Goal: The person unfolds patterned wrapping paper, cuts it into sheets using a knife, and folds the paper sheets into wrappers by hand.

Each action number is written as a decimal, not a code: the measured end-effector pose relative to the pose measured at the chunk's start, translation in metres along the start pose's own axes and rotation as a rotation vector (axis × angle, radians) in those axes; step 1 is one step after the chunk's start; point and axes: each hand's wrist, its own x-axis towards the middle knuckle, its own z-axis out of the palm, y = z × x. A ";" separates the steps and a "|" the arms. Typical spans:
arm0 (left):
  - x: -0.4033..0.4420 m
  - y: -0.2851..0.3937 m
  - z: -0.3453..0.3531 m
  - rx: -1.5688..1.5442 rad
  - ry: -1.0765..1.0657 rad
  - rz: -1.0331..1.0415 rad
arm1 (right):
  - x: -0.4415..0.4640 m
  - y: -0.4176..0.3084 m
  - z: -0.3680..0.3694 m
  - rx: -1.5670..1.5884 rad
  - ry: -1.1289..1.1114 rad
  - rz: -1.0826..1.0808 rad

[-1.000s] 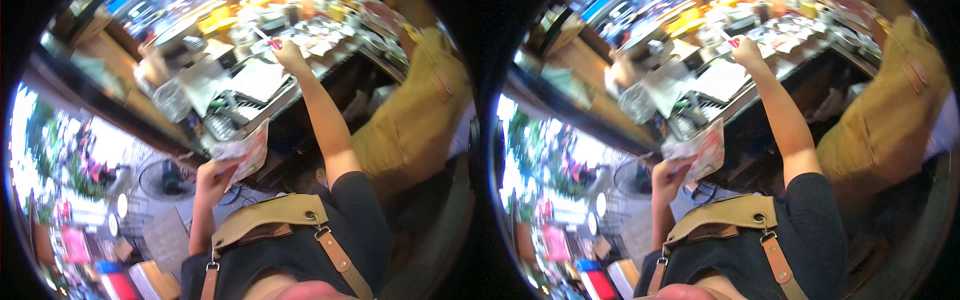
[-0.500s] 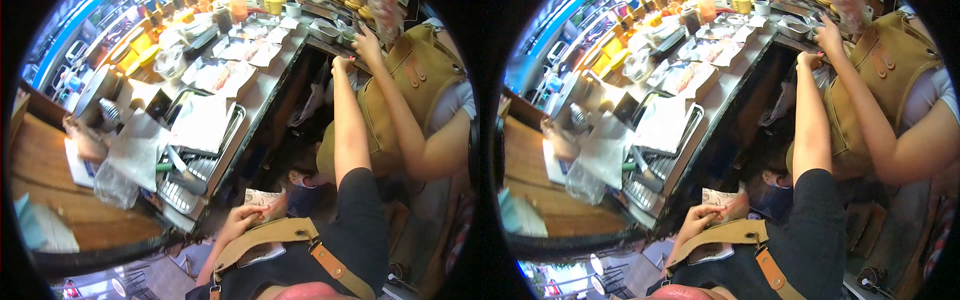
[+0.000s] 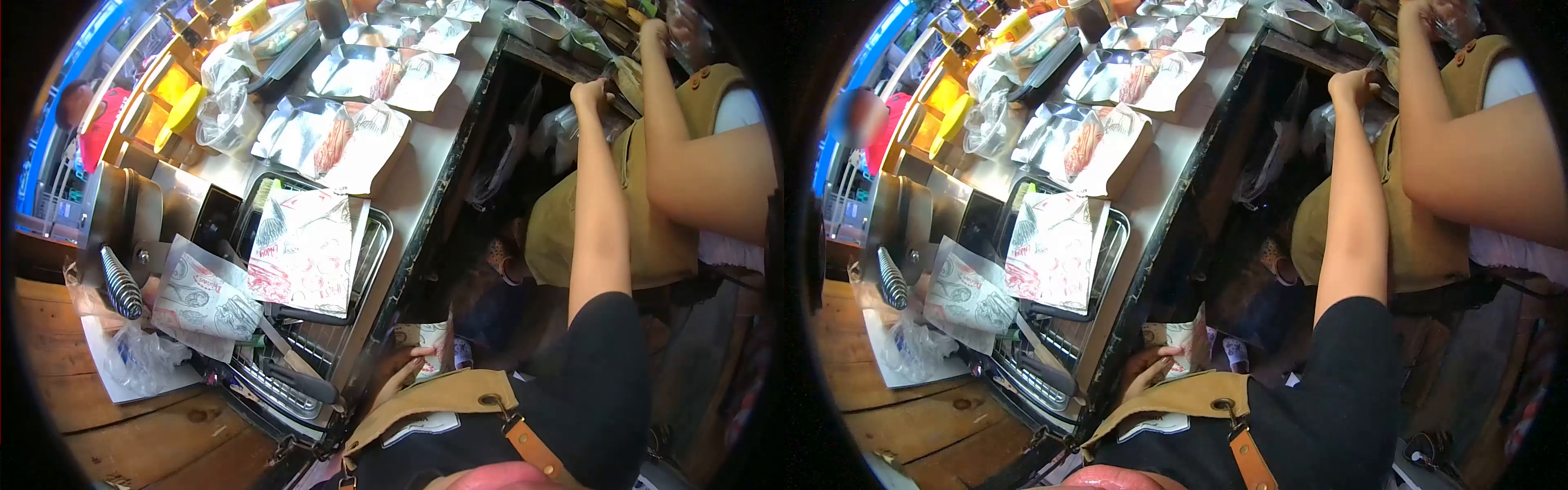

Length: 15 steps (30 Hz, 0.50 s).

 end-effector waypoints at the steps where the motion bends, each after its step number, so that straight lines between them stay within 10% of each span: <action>1: 0.001 0.001 0.000 0.004 0.002 -0.010 | -0.002 0.009 0.007 -0.173 0.020 -0.066; 9: -0.001 0.010 0.000 0.096 -0.036 0.041 | 0.075 0.018 0.033 -0.325 0.141 -0.067; 15: -0.004 0.020 0.000 0.051 -0.060 0.105 | 0.131 0.030 0.064 -0.246 0.495 -0.463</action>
